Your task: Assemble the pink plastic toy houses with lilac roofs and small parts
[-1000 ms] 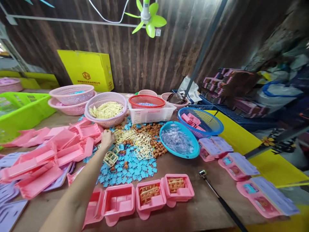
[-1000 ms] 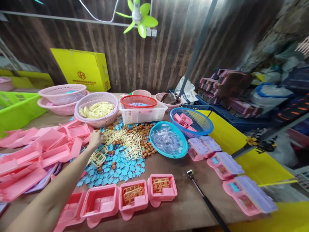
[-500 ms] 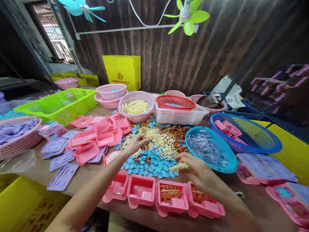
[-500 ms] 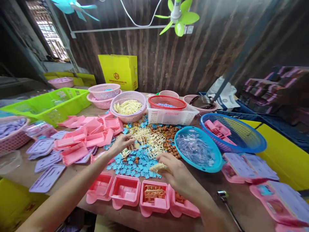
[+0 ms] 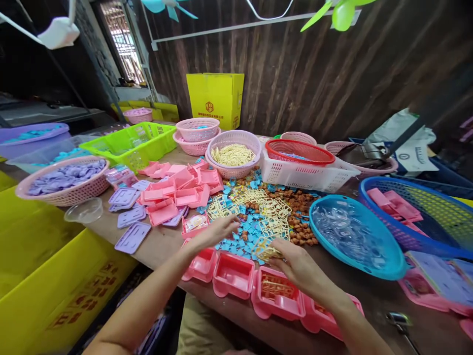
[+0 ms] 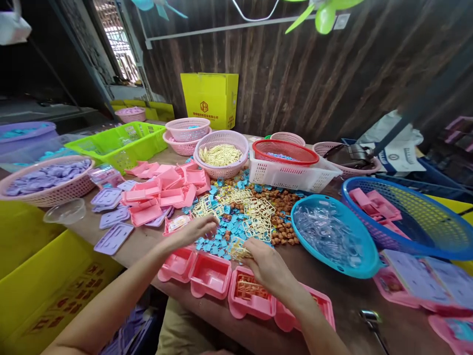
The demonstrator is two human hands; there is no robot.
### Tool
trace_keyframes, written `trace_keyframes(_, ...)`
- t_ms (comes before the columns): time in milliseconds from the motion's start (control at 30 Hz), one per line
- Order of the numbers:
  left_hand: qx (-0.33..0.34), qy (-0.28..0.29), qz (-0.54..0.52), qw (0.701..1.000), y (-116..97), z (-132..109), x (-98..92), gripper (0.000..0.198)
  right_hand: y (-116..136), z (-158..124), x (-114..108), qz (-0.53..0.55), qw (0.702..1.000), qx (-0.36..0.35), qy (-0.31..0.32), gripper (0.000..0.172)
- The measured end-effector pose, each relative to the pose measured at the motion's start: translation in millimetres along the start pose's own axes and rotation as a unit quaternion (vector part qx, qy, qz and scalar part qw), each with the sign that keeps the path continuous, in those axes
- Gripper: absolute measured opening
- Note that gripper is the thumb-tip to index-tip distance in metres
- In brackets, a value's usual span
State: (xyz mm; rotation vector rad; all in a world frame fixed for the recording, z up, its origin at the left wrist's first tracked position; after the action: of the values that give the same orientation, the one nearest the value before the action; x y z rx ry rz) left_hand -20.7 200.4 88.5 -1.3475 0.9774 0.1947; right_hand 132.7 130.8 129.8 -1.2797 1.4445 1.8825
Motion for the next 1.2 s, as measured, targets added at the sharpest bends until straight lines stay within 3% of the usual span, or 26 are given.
trace_keyframes(133, -0.150, -0.105, 0.130, 0.975, 92, 0, -59.8, 0.021, -8, -7, 0, 0.022, 1.000, 0.012, -0.006, 0.014)
trace_keyframes(200, -0.186, -0.102, 0.168, 0.963, 122, -4, -70.3, 0.019, -5, -8, 1, 0.038, 0.999, -0.001, -0.007, 0.013)
trace_keyframes(300, -0.196, -0.078, 0.196, 0.958, 142, -8, -68.4, 0.026, 3, -10, 3, 0.054, 0.998, -0.019, -0.005, 0.014)
trace_keyframes(533, -0.165, -0.104, 0.186, 0.963, 147, -8, -63.5, 0.028, 9, -16, -4, 0.078, 0.997, -0.028, -0.011, 0.013)
trace_keyframes(633, -0.147, -0.113, 0.153, 0.971, 151, -7, -64.1, 0.016, 9, -18, -7, 0.088, 0.996, -0.025, -0.017, 0.013)
trace_keyframes(867, -0.127, -0.088, 0.084, 0.984, 153, -4, -62.8, 0.025, 11, -18, -6, 0.104, 0.994, -0.030, -0.026, 0.014)
trace_keyframes(1033, -0.120, -0.129, 0.097, 0.979, 144, -6, -71.1, 0.004, 6, -19, -4, 0.120, 0.992, -0.034, -0.030, 0.013)
trace_keyframes(1200, -0.117, -0.171, 0.101, 0.973, 142, -11, -74.4, 0.006, 3, -17, 3, 0.122, 0.992, -0.037, -0.024, 0.013)
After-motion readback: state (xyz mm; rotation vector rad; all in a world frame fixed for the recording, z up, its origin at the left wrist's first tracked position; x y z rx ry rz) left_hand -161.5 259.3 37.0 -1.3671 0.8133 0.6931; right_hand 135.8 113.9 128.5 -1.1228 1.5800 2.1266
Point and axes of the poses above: each hand's wrist, its own z-axis towards the middle knuckle, its own x-axis out of the palm, y = z × x, the point moved 9 cm from there along z, towards the middle knuckle, and after that the axes turned 5 degrees about x, right-handed, at the moved point
